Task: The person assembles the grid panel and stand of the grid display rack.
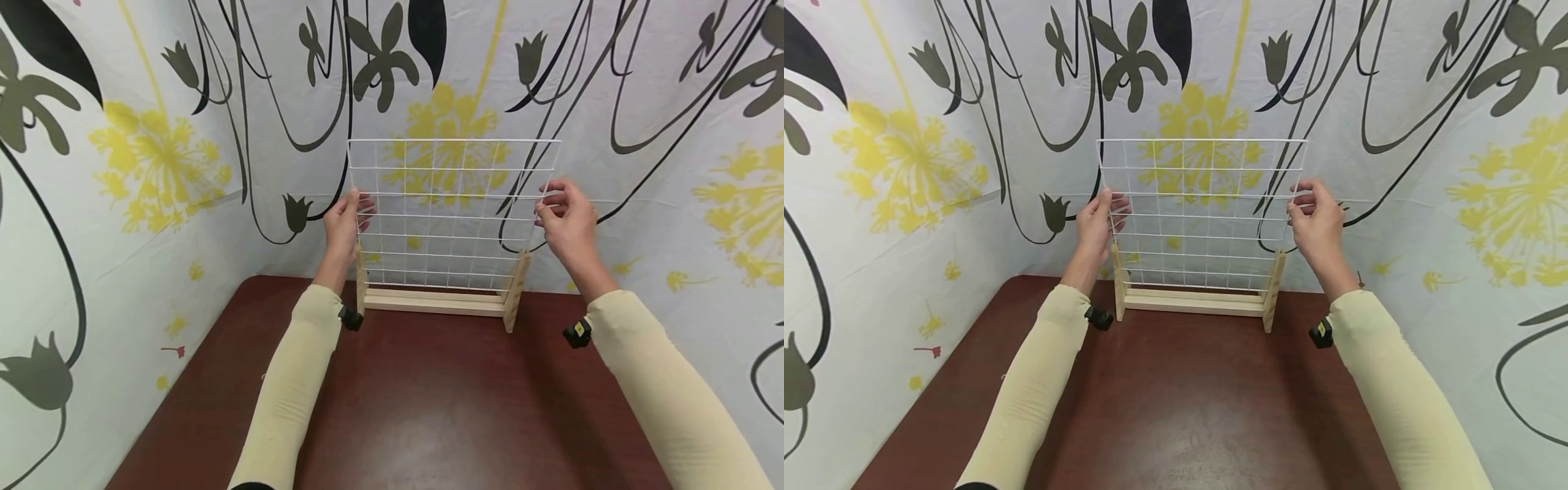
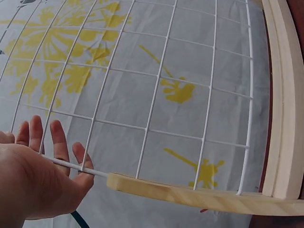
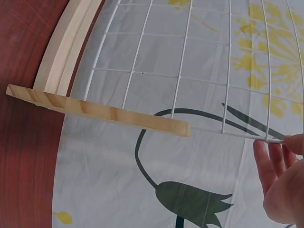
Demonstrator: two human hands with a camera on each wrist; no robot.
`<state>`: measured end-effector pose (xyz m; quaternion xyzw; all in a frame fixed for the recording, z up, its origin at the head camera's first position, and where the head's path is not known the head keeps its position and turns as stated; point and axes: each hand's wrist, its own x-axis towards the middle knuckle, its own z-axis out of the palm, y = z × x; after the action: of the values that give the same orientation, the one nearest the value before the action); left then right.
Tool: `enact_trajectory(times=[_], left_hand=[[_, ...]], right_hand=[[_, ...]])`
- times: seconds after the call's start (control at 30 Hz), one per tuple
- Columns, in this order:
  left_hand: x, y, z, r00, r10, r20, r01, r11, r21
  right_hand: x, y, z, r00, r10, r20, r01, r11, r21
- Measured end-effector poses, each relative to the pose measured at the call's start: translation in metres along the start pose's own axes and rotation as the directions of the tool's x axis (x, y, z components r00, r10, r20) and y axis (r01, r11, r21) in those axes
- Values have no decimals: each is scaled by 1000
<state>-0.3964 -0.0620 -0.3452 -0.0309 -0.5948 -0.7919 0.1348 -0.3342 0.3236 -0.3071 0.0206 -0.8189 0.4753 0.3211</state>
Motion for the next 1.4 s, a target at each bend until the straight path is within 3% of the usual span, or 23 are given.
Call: enact_trajectory(times=[0.23, 0.57, 0.97, 1.13, 1.4], left_hand=[[-1, -6, -2, 999, 47, 14, -47, 998, 27], [-3, -7, -4, 982, 188, 21, -189, 978, 83], [-5, -13, -7, 983, 171, 60, -176, 980, 95], [-5, -15, -11, 980, 192, 58, -197, 977, 86], [-3, -17, -7, 972, 226, 72, -230, 972, 57]], right_hand=[[-9, 1, 0, 1000, 18, 0, -18, 1000, -15], [-12, 9, 1, 1000, 5, 18, -5, 999, -36], [-20, 17, 4, 999, 27, 30, -25, 998, -58], [-22, 19, 7, 998, 37, 57, -33, 996, -84], [-26, 26, 5, 1000, 8, 29, -6, 997, -79]])
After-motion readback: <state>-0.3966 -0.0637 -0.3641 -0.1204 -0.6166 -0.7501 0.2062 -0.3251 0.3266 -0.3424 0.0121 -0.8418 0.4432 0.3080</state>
